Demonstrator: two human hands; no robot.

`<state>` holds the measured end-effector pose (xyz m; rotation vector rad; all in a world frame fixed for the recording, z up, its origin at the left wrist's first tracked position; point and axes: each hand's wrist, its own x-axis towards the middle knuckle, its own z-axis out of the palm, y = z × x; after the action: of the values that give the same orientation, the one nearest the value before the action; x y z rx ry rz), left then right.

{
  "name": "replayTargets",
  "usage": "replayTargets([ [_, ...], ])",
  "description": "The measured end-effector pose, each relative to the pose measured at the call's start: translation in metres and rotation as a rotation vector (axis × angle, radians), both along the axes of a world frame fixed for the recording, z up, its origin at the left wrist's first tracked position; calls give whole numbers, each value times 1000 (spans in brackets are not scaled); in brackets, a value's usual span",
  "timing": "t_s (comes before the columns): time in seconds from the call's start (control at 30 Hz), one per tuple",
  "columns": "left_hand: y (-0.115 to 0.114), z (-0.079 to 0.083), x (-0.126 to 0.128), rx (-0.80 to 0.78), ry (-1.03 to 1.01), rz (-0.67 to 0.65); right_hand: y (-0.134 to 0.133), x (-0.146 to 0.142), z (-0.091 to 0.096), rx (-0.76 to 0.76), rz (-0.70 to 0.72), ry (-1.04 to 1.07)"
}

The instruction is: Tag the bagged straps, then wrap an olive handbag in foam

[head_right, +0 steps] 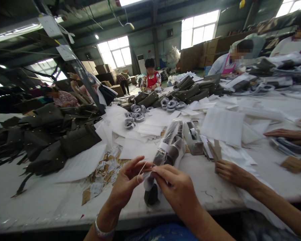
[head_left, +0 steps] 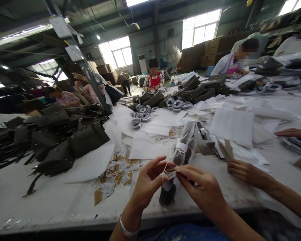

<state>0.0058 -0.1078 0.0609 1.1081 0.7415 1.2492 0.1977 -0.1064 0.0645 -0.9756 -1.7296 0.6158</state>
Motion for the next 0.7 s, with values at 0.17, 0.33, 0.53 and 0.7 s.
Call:
replayTargets([
  [0.17,-7,6,0,146,166,14,1,-1,5,88,0,-131],
  [0.33,-8,11,1,248,389,108,3,-1,6,147,-8,-216],
  [0.53,-13,26,11,615,775,405,5,0,1,128,111,-263],
  [0.7,-36,9,5,579,828,488,4,2,-9,65,102,-235],
])
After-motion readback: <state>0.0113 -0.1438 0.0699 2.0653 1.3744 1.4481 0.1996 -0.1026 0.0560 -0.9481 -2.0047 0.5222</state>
